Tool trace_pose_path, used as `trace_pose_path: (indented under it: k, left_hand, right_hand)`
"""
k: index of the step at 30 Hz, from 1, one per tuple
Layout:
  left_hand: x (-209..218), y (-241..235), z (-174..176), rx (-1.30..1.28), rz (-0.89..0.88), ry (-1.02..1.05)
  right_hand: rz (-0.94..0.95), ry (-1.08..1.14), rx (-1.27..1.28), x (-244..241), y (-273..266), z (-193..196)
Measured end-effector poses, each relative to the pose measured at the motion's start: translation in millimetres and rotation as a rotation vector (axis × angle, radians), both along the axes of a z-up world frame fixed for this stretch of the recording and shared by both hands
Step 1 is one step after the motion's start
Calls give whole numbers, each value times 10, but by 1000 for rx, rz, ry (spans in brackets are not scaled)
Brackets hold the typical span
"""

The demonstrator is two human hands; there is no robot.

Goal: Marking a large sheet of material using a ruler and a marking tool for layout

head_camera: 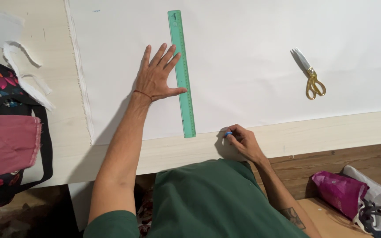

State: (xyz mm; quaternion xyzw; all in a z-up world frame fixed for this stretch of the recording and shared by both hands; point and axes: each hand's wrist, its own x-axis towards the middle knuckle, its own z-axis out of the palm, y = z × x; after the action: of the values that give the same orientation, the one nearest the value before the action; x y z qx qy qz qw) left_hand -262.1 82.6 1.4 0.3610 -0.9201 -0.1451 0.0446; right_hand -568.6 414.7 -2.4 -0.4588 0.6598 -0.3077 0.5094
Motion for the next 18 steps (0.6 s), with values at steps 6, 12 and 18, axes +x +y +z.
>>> trace_pose_path:
  k: [6, 12, 18]
  left_hand:
    - [62, -49, 27, -74, -111, 59]
    - [56, -57, 18, -77, -106, 16]
    - [-3, -42, -52, -14, -17, 15]
  right_hand:
    - [14, 16, 24, 49, -39, 167]
    - [-14, -15, 47, 77, -61, 196]
    - [-103, -132, 22, 63, -479, 237]
